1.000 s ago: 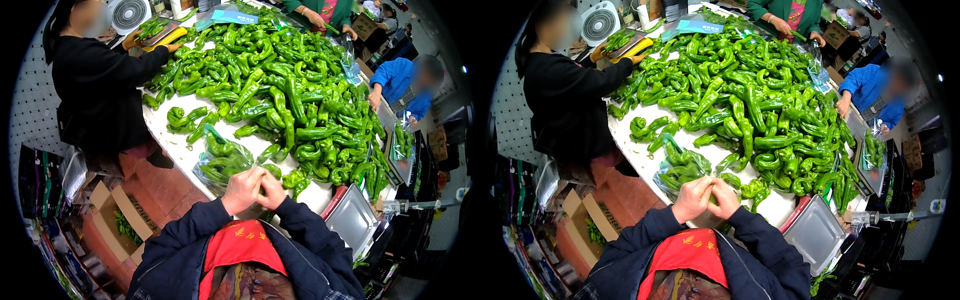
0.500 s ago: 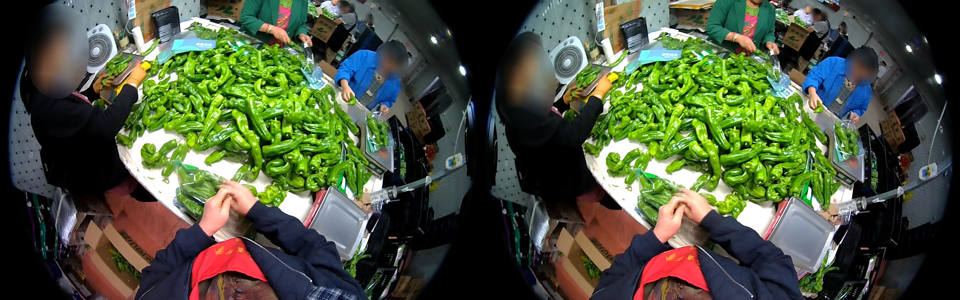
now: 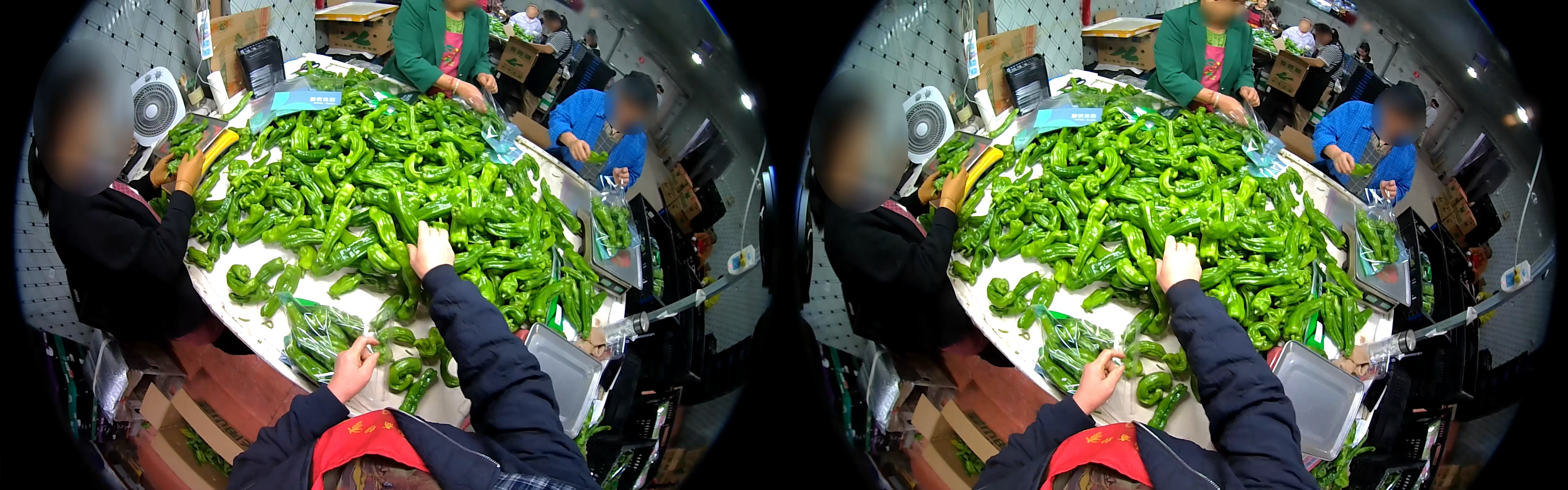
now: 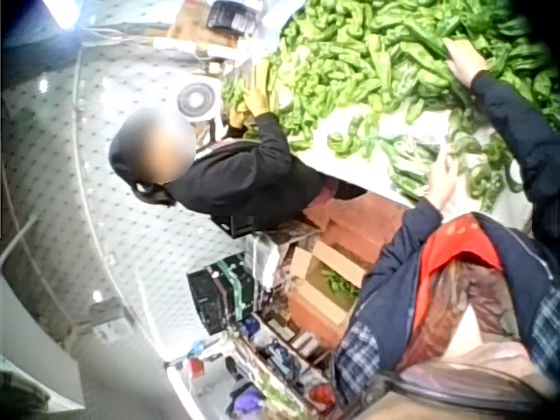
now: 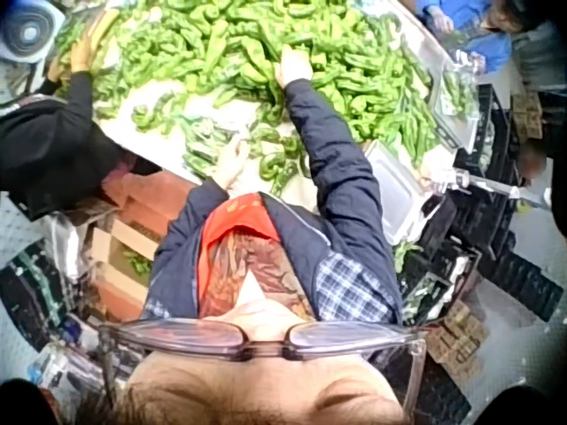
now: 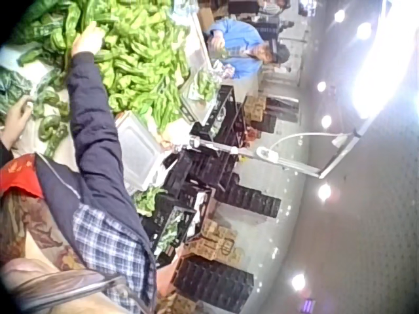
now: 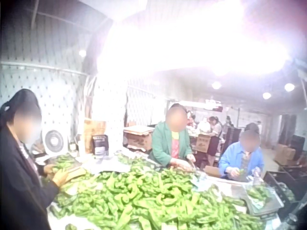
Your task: The person selects green peppers from a large pile, places them into plastic bags, weighs the bags on a digital scale, and then places the sealed bags into black crates. The process is repeated multiple times.
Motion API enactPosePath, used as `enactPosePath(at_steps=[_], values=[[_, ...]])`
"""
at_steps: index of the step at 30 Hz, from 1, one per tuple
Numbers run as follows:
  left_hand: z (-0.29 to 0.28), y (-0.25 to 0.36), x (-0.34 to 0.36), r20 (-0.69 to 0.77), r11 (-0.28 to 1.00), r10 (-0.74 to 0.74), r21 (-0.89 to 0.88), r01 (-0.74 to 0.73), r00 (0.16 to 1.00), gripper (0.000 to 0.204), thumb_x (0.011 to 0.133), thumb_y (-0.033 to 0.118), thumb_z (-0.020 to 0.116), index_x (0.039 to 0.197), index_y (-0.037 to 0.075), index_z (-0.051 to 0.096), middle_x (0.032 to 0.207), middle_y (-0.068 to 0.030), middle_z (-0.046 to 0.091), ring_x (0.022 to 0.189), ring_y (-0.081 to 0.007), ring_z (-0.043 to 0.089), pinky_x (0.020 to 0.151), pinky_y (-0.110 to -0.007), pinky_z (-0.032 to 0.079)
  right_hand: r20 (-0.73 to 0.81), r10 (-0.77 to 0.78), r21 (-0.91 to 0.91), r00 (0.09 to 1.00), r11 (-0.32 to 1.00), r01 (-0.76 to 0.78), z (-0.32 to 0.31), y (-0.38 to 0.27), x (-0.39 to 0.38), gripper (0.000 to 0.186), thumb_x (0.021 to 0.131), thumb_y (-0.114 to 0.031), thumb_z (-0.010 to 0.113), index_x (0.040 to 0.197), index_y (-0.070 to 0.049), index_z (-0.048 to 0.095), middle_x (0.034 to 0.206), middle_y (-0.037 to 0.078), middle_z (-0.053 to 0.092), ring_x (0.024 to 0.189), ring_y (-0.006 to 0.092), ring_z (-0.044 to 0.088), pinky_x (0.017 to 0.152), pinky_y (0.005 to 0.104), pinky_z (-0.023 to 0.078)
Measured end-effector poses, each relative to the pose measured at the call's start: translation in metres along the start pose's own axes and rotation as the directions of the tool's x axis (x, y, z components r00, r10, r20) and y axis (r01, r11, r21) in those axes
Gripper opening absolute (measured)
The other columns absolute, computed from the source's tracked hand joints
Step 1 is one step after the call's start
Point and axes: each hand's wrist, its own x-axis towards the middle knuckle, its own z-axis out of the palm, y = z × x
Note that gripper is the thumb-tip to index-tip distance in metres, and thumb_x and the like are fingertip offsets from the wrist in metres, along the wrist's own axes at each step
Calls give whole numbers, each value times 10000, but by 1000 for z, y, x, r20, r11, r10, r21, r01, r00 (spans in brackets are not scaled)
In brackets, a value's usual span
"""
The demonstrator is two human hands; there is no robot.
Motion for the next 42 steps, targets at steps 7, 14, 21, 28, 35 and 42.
enactPosePath(at_steps=[7, 14, 21, 28, 35, 42], values=[[-14, 20, -10, -138, 963, 206, 205, -176, 969, 228, 827, 20, 664, 1053, 22, 628, 724, -73, 554, 603, -180, 522, 555, -312, 427, -178, 77, 479, 981, 878, 18, 12, 1, -6, 380, 902, -166, 604, 1241, -12, 526, 955, 213, 676, 944, 409, 620, 789, 471, 503], [-36, 101, 15, -18, 482, 687, 759, -437, 727, 563, 680, 36, 735, 1217, 76, 569, 1068, -156, 570, 1021, -366, 564, 858, -438, 476, 411, -451, 868, 792, 458, -190, -118, -15, -95, 276, 967, -147, 519, 1179, -26, 648, 836, 3, 627, 649, 54, 524, 608, 227, 442], [-26, 63, 20, -102, 957, 285, 93, -276, 953, 457, 786, 66, 730, 1200, 37, 539, 945, -117, 627, 772, -250, 632, 678, -358, 508, -35, -432, 503, 901, 772, 389, -77, -1, -23, 200, 920, -157, 566, 1052, -27, 641, 908, 136, 637, 822, 284, 613, 752, 357, 514], [-35, 43, 3, 286, 474, -219, -804, 358, 933, 370, 1007, 351, 536, 1216, 52, 474, 782, -61, 509, 649, -181, 523, 609, -335, 476, -115, -388, -401, 914, 860, 315, 5, 42, 72, 189, 831, -159, 567, 967, -48, 636, 1016, 127, 610, 1072, 317, 546, 954, 455, 423], [-41, 23, 6, 457, 127, -197, -865, 485, 867, 548, 1016, 573, 344, 1148, 60, 482, 732, -53, 462, 616, -192, 468, 603, -354, 439, -85, -356, -345, 931, 887, 308, -23, 39, 63, 164, 810, -134, 581, 951, -132, 664, 1036, 92, 597, 1075, 315, 521, 985, 484, 391], [-35, -2, 6, 453, 2, -180, -887, 461, 873, 569, 1029, 539, 311, 1209, 31, 494, 1019, -187, 636, 965, -349, 629, 854, -453, 522, -353, -331, 182, 875, 893, 411, -92, 10, -14, 399, 805, -73, 684, 1184, -6, 577, 1076, 182, 633, 1003, 371, 614, 936, 425, 478]])
